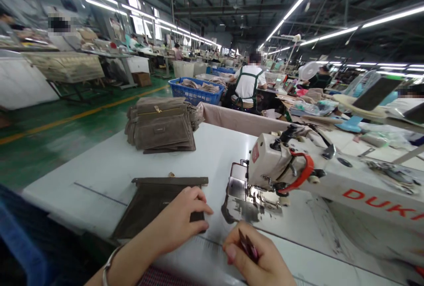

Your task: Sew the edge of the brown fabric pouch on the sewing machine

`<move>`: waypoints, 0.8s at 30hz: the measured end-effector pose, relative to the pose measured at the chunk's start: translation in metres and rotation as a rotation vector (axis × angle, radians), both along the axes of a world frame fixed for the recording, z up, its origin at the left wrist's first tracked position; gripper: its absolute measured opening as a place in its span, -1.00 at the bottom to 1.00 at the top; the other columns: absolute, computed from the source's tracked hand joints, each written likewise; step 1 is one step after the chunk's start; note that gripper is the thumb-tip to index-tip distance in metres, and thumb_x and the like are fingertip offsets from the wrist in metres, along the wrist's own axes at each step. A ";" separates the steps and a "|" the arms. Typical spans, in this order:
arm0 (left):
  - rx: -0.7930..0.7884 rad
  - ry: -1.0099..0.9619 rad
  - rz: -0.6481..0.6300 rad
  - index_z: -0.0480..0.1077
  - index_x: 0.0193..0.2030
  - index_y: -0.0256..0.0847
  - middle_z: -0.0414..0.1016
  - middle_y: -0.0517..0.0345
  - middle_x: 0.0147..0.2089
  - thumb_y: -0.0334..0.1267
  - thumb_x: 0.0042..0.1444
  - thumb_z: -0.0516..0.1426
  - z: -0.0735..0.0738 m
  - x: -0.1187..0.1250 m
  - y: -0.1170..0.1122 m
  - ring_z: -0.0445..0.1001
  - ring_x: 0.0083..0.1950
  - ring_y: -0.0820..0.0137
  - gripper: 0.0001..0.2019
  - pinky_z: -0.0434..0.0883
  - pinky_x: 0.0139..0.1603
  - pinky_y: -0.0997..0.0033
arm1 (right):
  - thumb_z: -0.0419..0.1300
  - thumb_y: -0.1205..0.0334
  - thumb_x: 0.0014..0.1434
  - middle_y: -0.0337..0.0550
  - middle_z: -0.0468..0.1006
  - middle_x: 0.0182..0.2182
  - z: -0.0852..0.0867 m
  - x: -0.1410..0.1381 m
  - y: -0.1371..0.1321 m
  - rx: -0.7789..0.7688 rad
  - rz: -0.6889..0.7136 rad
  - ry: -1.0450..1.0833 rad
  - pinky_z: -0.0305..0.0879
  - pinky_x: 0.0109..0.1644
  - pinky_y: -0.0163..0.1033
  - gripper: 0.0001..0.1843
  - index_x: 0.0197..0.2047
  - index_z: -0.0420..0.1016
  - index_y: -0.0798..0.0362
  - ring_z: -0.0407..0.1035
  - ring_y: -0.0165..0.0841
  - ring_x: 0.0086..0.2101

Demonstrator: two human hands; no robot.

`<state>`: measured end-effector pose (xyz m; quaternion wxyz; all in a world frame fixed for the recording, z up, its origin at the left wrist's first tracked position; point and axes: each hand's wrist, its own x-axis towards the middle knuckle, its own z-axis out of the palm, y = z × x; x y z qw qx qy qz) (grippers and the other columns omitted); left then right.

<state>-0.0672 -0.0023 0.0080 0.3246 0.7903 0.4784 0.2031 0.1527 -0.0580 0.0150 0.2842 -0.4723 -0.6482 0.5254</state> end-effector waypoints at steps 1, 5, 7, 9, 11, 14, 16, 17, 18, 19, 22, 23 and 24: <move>0.005 -0.015 -0.003 0.58 -0.23 -0.02 0.43 0.19 -0.04 -0.34 -0.01 0.35 -0.005 0.000 -0.005 0.36 0.04 0.28 -0.81 0.26 0.11 0.28 | 0.10 -0.01 0.24 -0.32 0.26 -0.52 0.003 -0.001 -0.003 0.017 -0.025 -0.005 -0.04 -0.39 -0.31 -0.70 -0.38 0.36 0.05 0.11 -0.42 -0.47; 0.004 -0.150 -0.067 0.59 -0.25 -0.02 0.50 0.22 -0.08 -0.31 0.09 0.30 -0.010 0.002 -0.019 0.40 0.01 0.34 -0.90 0.28 0.07 0.32 | 0.09 -0.04 0.28 -0.30 0.29 -0.48 0.007 -0.004 -0.002 0.116 -0.201 -0.002 0.02 -0.35 -0.31 -0.67 -0.36 0.37 0.04 0.15 -0.40 -0.42; -0.002 -0.221 -0.083 0.59 -0.23 -0.04 0.52 0.22 -0.09 -0.31 0.11 0.28 -0.009 0.002 -0.022 0.42 0.00 0.36 -0.90 0.28 0.07 0.35 | 0.08 -0.08 0.30 -0.27 0.34 -0.44 0.005 -0.003 0.004 0.136 -0.277 0.027 0.08 -0.33 -0.30 -0.65 -0.33 0.37 0.04 0.20 -0.38 -0.39; -0.023 -0.289 -0.072 0.58 -0.27 -0.09 0.53 0.21 -0.12 -0.30 0.13 0.27 -0.010 0.002 -0.024 0.45 -0.04 0.38 -0.95 0.31 0.03 0.39 | 0.09 -0.10 0.29 -0.24 0.40 -0.41 0.000 0.000 0.010 0.155 -0.313 0.011 0.13 -0.31 -0.30 -0.65 -0.24 0.37 0.04 0.26 -0.36 -0.37; -0.064 -0.363 -0.043 0.58 -0.30 -0.14 0.54 0.19 -0.16 -0.29 0.18 0.23 -0.011 0.001 -0.024 0.48 -0.09 0.39 -0.93 0.34 -0.02 0.41 | 0.10 -0.11 0.28 -0.23 0.42 -0.36 -0.006 0.003 0.011 0.189 -0.322 -0.059 0.18 -0.29 -0.29 -0.61 -0.05 0.33 0.03 0.31 -0.33 -0.36; -0.105 -0.447 0.010 0.56 -0.29 -0.19 0.56 0.15 -0.18 -0.26 0.23 0.17 -0.013 0.000 -0.022 0.51 -0.12 0.38 -0.86 0.37 -0.04 0.42 | 0.00 -0.12 0.33 -0.25 0.41 -0.34 -0.014 0.004 0.003 0.220 -0.264 -0.185 0.20 -0.28 -0.28 -0.62 0.02 0.21 -0.03 0.35 -0.32 -0.37; -0.106 -0.448 0.053 0.55 -0.30 -0.20 0.57 0.16 -0.20 -0.28 0.24 0.15 -0.013 0.000 -0.022 0.51 -0.13 0.38 -0.85 0.37 -0.03 0.42 | -0.10 -0.10 0.37 -0.28 0.40 -0.39 -0.018 0.002 -0.006 0.211 -0.167 -0.268 0.15 -0.32 -0.29 -0.69 -0.14 0.23 -0.05 0.32 -0.33 -0.41; -0.102 -0.439 0.073 0.54 -0.32 -0.20 0.57 0.16 -0.21 -0.29 0.24 0.15 -0.013 0.001 -0.022 0.51 -0.14 0.38 -0.85 0.37 -0.04 0.42 | -0.11 -0.07 0.37 -0.28 0.39 -0.41 -0.020 0.000 -0.009 0.211 -0.116 -0.313 0.13 -0.34 -0.29 -0.70 -0.21 0.22 -0.05 0.31 -0.33 -0.42; -0.094 -0.426 0.089 0.52 -0.34 -0.21 0.57 0.17 -0.22 -0.32 0.23 0.15 -0.013 0.002 -0.023 0.51 -0.14 0.39 -0.85 0.36 -0.05 0.43 | -0.09 -0.04 0.36 -0.28 0.40 -0.41 -0.021 -0.002 -0.011 0.216 -0.072 -0.364 0.11 -0.35 -0.30 -0.73 -0.25 0.22 -0.05 0.31 -0.33 -0.43; -0.082 -0.410 0.100 0.51 -0.36 -0.21 0.57 0.18 -0.22 -0.34 0.21 0.15 -0.013 0.003 -0.023 0.51 -0.15 0.39 -0.86 0.36 -0.05 0.43 | -0.06 0.01 0.35 -0.28 0.42 -0.40 -0.021 -0.005 -0.012 0.224 -0.043 -0.417 0.09 -0.34 -0.30 -0.77 -0.26 0.23 -0.05 0.32 -0.33 -0.42; -0.059 -0.393 0.103 0.48 -0.37 -0.21 0.56 0.19 -0.22 -0.37 0.20 0.14 -0.013 0.005 -0.026 0.50 -0.15 0.40 -0.86 0.35 -0.05 0.45 | 0.05 0.17 0.29 -0.28 0.47 -0.35 -0.017 -0.013 -0.009 0.252 -0.007 -0.547 0.06 -0.32 -0.30 -0.91 -0.27 0.26 -0.05 0.36 -0.32 -0.37; -0.058 -0.394 0.099 0.48 -0.37 -0.20 0.55 0.20 -0.22 -0.37 0.20 0.13 -0.013 0.005 -0.026 0.49 -0.15 0.40 -0.86 0.35 -0.06 0.45 | 0.07 0.22 0.28 -0.29 0.48 -0.33 -0.015 -0.015 -0.007 0.259 -0.001 -0.577 0.05 -0.32 -0.31 -0.95 -0.27 0.27 -0.05 0.37 -0.33 -0.35; -0.060 -0.392 0.094 0.48 -0.36 -0.20 0.55 0.20 -0.22 -0.38 0.20 0.13 -0.013 0.005 -0.027 0.49 -0.15 0.40 -0.86 0.35 -0.06 0.45 | 0.08 0.25 0.27 -0.29 0.49 -0.31 -0.013 -0.018 -0.005 0.265 0.005 -0.603 0.04 -0.32 -0.31 -0.96 -0.26 0.29 -0.05 0.39 -0.33 -0.35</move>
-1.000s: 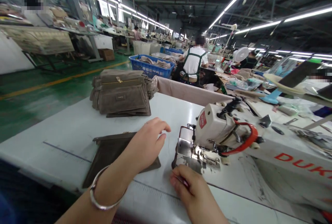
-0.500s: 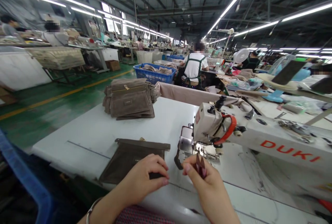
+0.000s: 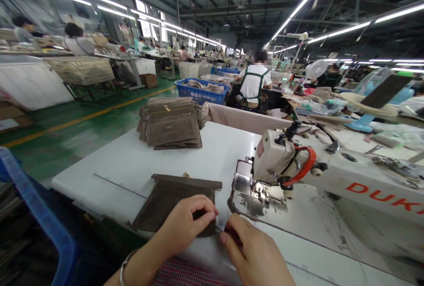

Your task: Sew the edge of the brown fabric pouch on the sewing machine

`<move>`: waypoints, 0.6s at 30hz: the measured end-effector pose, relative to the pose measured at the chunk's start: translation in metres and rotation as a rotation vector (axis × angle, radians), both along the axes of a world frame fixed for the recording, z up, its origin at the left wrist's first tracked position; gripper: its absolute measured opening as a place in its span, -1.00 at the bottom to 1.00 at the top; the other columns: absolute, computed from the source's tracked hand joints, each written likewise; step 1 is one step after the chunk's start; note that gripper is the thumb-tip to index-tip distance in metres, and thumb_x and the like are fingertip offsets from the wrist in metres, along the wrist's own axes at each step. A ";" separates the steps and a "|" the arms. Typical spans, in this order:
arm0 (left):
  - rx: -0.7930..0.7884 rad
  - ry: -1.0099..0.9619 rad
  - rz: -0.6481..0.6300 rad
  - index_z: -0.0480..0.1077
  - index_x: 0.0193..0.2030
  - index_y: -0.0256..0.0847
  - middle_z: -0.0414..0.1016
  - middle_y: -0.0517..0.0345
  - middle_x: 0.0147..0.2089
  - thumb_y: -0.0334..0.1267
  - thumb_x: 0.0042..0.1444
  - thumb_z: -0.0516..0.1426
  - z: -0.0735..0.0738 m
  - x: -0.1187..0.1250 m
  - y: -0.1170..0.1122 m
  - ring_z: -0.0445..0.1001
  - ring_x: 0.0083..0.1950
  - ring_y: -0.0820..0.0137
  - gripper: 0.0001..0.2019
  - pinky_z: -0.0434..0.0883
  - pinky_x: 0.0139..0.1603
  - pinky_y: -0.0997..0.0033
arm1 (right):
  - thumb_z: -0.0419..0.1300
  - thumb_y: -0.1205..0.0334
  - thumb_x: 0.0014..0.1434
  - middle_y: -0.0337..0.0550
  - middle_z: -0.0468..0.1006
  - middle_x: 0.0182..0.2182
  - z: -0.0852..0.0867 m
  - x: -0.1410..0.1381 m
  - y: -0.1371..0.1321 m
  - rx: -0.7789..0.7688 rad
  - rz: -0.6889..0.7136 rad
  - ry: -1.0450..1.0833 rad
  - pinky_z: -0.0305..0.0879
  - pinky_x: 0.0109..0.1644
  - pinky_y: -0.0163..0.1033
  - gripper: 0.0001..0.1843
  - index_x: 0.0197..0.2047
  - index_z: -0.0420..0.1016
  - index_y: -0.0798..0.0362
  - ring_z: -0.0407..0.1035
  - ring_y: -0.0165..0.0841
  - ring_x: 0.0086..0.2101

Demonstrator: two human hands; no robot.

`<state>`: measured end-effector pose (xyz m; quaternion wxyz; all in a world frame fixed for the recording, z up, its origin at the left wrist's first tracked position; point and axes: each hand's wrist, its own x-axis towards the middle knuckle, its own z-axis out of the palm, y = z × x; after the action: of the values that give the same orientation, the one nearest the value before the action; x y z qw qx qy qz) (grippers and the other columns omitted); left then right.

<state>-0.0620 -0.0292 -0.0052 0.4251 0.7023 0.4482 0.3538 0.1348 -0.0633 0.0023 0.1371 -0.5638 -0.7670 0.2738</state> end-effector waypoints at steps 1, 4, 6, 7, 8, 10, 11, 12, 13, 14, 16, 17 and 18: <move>-0.001 0.002 -0.005 0.47 -0.36 -0.20 0.54 0.20 -0.22 -0.38 0.20 0.13 0.000 0.000 0.000 0.48 -0.15 0.41 -0.86 0.34 -0.06 0.45 | 0.09 0.28 0.27 -0.29 0.50 -0.31 0.002 -0.002 0.002 0.006 0.007 -0.025 0.03 -0.33 -0.31 -0.96 -0.25 0.30 -0.06 0.40 -0.33 -0.34; 0.009 0.017 -0.018 0.45 -0.37 -0.21 0.51 0.19 -0.23 -0.39 0.21 0.12 0.000 0.000 0.000 0.46 -0.16 0.41 -0.87 0.34 -0.07 0.45 | 0.11 0.33 0.25 -0.30 0.51 -0.32 0.004 -0.007 0.005 0.020 0.033 -0.090 0.01 -0.34 -0.31 -0.93 -0.25 0.32 -0.05 0.42 -0.33 -0.33; 0.018 0.030 -0.019 0.43 -0.36 -0.21 0.50 0.19 -0.25 -0.39 0.22 0.11 0.000 0.001 0.001 0.45 -0.17 0.41 -0.86 0.34 -0.09 0.45 | 0.11 0.35 0.24 -0.31 0.51 -0.33 0.002 -0.006 0.005 0.013 0.042 -0.099 0.00 -0.34 -0.31 -0.91 -0.28 0.32 -0.05 0.42 -0.34 -0.33; 0.022 0.035 -0.017 0.43 -0.36 -0.21 0.49 0.19 -0.25 -0.38 0.22 0.10 0.000 0.001 0.001 0.45 -0.18 0.41 -0.86 0.34 -0.09 0.45 | 0.11 0.35 0.23 -0.31 0.51 -0.33 0.001 -0.005 0.005 0.003 0.041 -0.087 0.01 -0.34 -0.32 -0.91 -0.29 0.31 -0.04 0.42 -0.34 -0.32; 0.026 0.040 -0.015 0.42 -0.36 -0.21 0.48 0.19 -0.26 -0.38 0.23 0.10 0.000 0.001 0.001 0.45 -0.18 0.41 -0.86 0.34 -0.10 0.44 | 0.10 0.34 0.23 -0.31 0.51 -0.34 -0.001 -0.003 0.004 -0.009 0.039 -0.069 0.02 -0.34 -0.32 -0.91 -0.30 0.31 -0.04 0.42 -0.35 -0.33; 0.029 0.035 -0.016 0.41 -0.36 -0.20 0.49 0.18 -0.26 -0.36 0.25 0.07 0.001 0.000 0.000 0.45 -0.19 0.41 -0.83 0.36 -0.10 0.43 | 0.09 0.29 0.23 -0.29 0.50 -0.36 -0.005 0.005 0.000 -0.038 0.033 -0.030 0.04 -0.35 -0.33 -0.94 -0.31 0.29 -0.04 0.40 -0.35 -0.36; 0.035 0.027 -0.017 0.40 -0.36 -0.20 0.50 0.17 -0.23 -0.37 0.25 0.07 0.001 -0.002 -0.002 0.46 -0.16 0.40 -0.84 0.38 -0.08 0.42 | 0.10 0.26 0.21 -0.29 0.49 -0.38 -0.007 0.010 -0.002 -0.059 0.030 -0.014 0.06 -0.35 -0.33 -0.96 -0.31 0.29 -0.04 0.39 -0.35 -0.39; 0.041 0.034 -0.021 0.40 -0.33 -0.19 0.51 0.14 -0.17 -0.38 0.22 0.09 0.001 -0.004 -0.004 0.47 -0.10 0.38 -0.89 0.39 -0.02 0.40 | 0.12 0.22 0.19 -0.28 0.49 -0.40 -0.010 0.017 -0.005 -0.088 0.024 -0.001 0.08 -0.37 -0.33 -0.95 -0.29 0.29 -0.04 0.37 -0.35 -0.41; 0.048 0.070 -0.035 0.42 -0.24 -0.17 0.51 0.12 -0.06 -0.39 0.17 0.14 0.001 -0.007 -0.008 0.47 0.00 0.34 -0.94 0.39 0.07 0.34 | 0.15 0.18 0.17 -0.28 0.49 -0.41 -0.012 0.025 -0.008 -0.121 0.014 0.013 0.10 -0.38 -0.33 -0.92 -0.27 0.30 -0.05 0.37 -0.34 -0.43; 0.056 0.139 -0.060 0.43 -0.11 -0.13 0.48 0.10 0.08 -0.40 0.09 0.21 0.000 -0.011 -0.011 0.42 0.13 0.27 -0.78 0.35 0.20 0.25 | 0.18 0.14 0.15 -0.29 0.49 -0.42 -0.014 0.035 -0.010 -0.147 -0.004 0.025 0.11 -0.39 -0.33 -0.87 -0.25 0.32 -0.06 0.37 -0.34 -0.44; 0.080 0.362 -0.137 0.33 0.18 0.05 0.29 0.12 0.33 -0.42 -0.10 0.33 -0.004 -0.025 -0.018 0.21 0.36 0.11 -0.34 0.18 0.37 -0.03 | 0.19 0.06 0.16 -0.32 0.48 -0.46 -0.019 0.060 -0.014 -0.147 -0.063 0.036 0.14 -0.40 -0.33 -0.84 -0.23 0.36 -0.09 0.36 -0.34 -0.47; 0.101 0.481 -0.173 0.26 0.26 0.15 0.20 0.16 0.40 -0.39 -0.13 0.36 -0.007 -0.035 -0.020 0.13 0.41 0.06 -0.21 0.13 0.38 -0.14 | 0.16 0.02 0.19 -0.32 0.48 -0.48 -0.022 0.075 -0.016 -0.115 -0.102 0.032 0.16 -0.40 -0.32 -0.84 -0.23 0.38 -0.10 0.37 -0.33 -0.47; 0.133 0.575 -0.190 0.23 0.29 0.22 0.18 0.19 0.41 -0.34 -0.09 0.36 -0.012 -0.046 -0.021 0.13 0.42 0.04 -0.21 0.16 0.36 -0.20 | 0.11 -0.01 0.24 -0.31 0.48 -0.49 -0.025 0.091 -0.016 -0.072 -0.136 0.025 0.18 -0.38 -0.31 -0.81 -0.23 0.39 -0.11 0.38 -0.32 -0.47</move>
<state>-0.1082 -0.0506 -0.0176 0.2651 0.8386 0.4584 0.1279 0.2262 -0.0794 -0.0224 0.1444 -0.6158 -0.7147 0.2984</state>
